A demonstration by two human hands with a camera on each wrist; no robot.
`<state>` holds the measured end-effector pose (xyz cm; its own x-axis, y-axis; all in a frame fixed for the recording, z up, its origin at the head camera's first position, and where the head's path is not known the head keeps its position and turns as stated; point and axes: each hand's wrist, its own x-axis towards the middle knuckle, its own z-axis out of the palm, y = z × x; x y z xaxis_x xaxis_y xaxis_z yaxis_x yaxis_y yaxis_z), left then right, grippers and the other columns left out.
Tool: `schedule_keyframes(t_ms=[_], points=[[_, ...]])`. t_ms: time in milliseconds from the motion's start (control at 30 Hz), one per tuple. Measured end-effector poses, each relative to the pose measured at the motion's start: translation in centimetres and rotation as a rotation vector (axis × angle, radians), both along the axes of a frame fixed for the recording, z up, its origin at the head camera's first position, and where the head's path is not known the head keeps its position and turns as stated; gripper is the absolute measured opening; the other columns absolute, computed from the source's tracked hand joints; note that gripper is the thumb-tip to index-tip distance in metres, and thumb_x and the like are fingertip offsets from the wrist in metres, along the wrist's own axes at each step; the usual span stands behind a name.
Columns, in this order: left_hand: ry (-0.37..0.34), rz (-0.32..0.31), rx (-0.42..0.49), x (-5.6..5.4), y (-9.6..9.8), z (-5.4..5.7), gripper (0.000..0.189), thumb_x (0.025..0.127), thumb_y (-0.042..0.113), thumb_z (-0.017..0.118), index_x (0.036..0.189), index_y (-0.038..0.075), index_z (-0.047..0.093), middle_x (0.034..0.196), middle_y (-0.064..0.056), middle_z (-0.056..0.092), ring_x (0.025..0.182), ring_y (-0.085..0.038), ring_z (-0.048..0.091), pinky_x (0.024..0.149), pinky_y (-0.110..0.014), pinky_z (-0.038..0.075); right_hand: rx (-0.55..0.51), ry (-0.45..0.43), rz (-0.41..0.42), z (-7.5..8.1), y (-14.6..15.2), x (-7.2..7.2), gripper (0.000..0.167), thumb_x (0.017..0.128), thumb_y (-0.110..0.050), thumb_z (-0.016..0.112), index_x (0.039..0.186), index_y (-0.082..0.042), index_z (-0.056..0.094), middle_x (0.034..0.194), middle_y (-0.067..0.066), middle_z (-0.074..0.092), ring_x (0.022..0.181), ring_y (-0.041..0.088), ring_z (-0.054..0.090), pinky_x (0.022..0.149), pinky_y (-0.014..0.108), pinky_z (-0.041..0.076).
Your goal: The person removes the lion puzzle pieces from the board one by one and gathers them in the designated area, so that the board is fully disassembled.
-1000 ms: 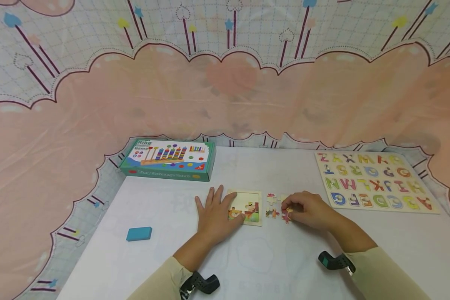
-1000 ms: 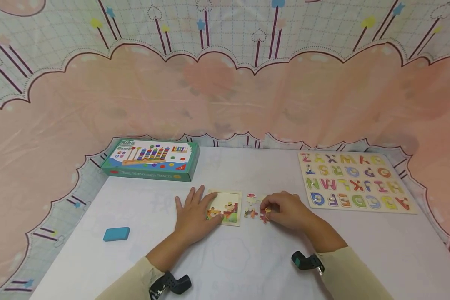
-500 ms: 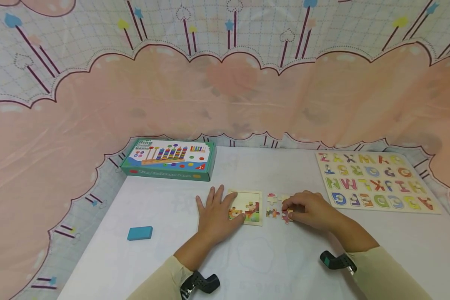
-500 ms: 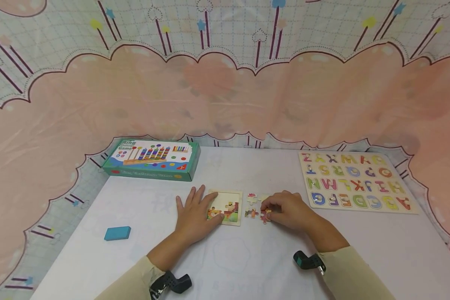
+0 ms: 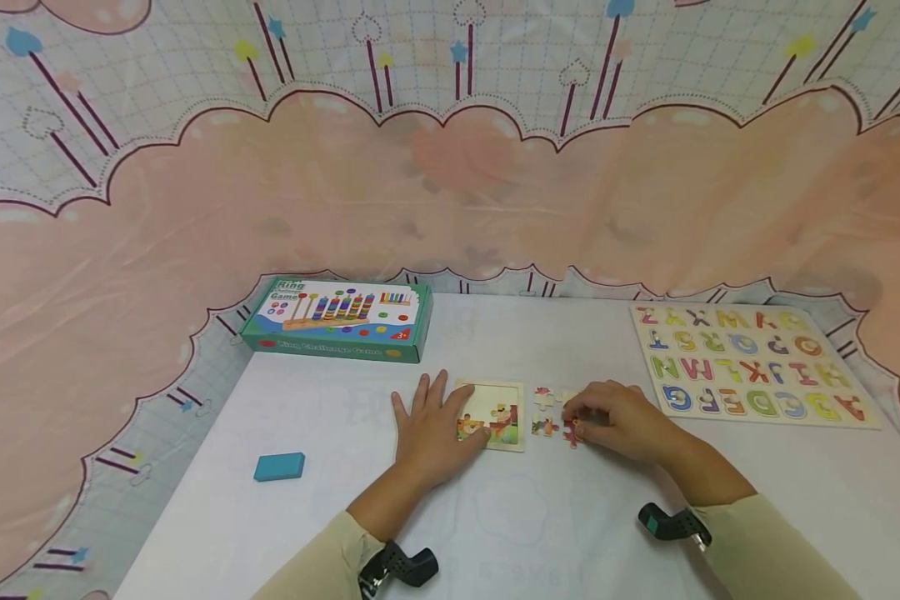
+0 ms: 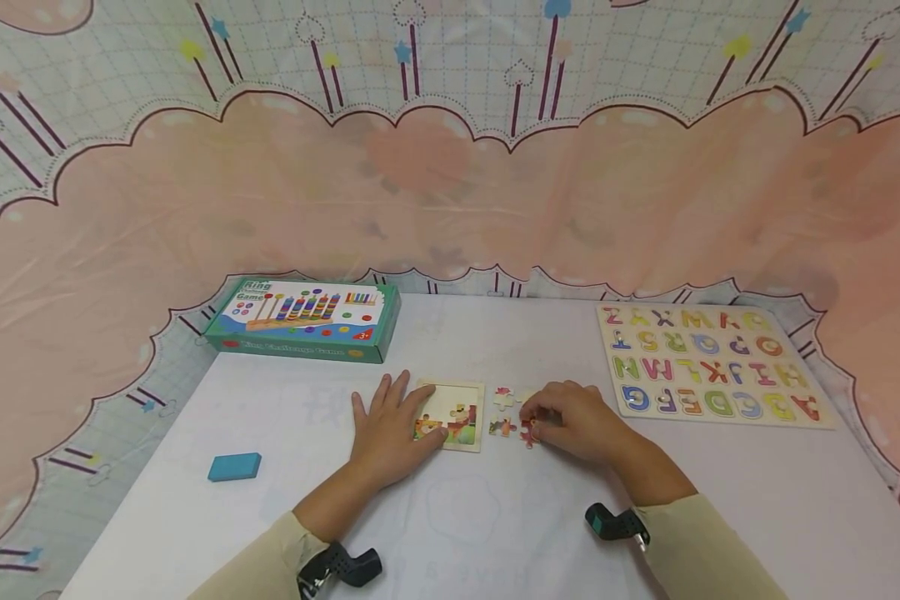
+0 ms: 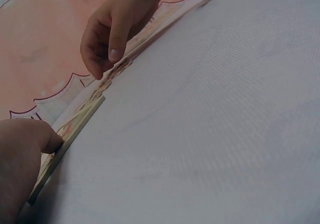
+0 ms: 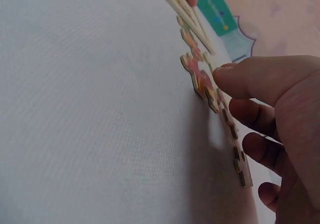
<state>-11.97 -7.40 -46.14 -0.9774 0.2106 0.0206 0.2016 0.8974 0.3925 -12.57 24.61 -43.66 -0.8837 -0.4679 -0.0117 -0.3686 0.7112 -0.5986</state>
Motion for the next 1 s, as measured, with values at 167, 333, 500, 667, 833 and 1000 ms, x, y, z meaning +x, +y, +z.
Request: schedule_keyframes(t_ms=[167,333,500,667,833,1000], points=[[-0.005,-0.003,0.003,0.0,0.0,0.1,0.069,0.093,0.056,0.071,0.153,0.024,0.059,0.171,-0.018,0.034,0.161,-0.044,0.019,0.119,-0.08,0.0,-0.031,0.002,-0.002,0.0,-0.3,-0.2,0.026,0.095,-0.012,0.08,0.117,-0.026,0.077,0.112,-0.015,0.07,0.103,0.012,0.058,0.094,0.045,0.043],[-0.015,-0.005,0.004,0.0,0.0,0.1,0.069,0.092,0.055,0.071,0.153,0.024,0.059,0.171,-0.018,0.033,0.161,-0.045,0.018,0.119,-0.08,-0.001,-0.067,-0.019,0.019,0.1,-1.0,-0.7,0.026,0.096,-0.01,0.079,0.119,-0.021,0.076,0.113,-0.013,0.07,0.101,0.013,0.059,0.09,0.035,0.053],[-0.02,-0.008,0.006,0.0,0.0,0.0,0.071,0.092,0.055,0.07,0.154,0.023,0.058,0.172,-0.018,0.032,0.161,-0.045,0.017,0.119,-0.08,-0.002,-0.121,-0.031,0.064,0.3,-2.0,-1.4,0.024,0.097,-0.011,0.077,0.121,-0.015,0.075,0.109,-0.007,0.07,0.098,0.014,0.06,0.086,0.032,0.055],[-0.026,-0.01,0.021,0.0,0.1,0.0,0.073,0.092,0.056,0.07,0.155,0.024,0.057,0.172,-0.018,0.032,0.162,-0.045,0.016,0.118,-0.081,-0.003,-0.131,-0.039,0.095,0.5,-3.2,-2.1,0.024,0.099,-0.011,0.075,0.122,-0.011,0.075,0.108,-0.005,0.07,0.095,0.015,0.061,0.081,0.031,0.055],[-0.028,-0.013,0.03,-0.1,0.3,-0.1,0.076,0.091,0.062,0.07,0.156,0.026,0.056,0.172,-0.017,0.032,0.162,-0.045,0.016,0.117,-0.082,-0.003,-0.134,-0.037,0.12,0.5,-4.5,-2.8,0.027,0.099,-0.01,0.074,0.125,-0.011,0.074,0.109,-0.005,0.07,0.1,0.016,0.062,0.086,0.035,0.055],[-0.033,-0.027,0.046,-0.4,0.9,-0.1,0.075,0.091,0.062,0.069,0.156,0.026,0.057,0.171,-0.018,0.032,0.161,-0.046,0.016,0.116,-0.084,-0.003,-0.096,0.023,0.154,0.2,-5.8,-3.4,0.03,0.096,-0.013,0.076,0.126,-0.013,0.075,0.115,-0.005,0.071,0.103,0.016,0.062,0.093,0.042,0.052]])
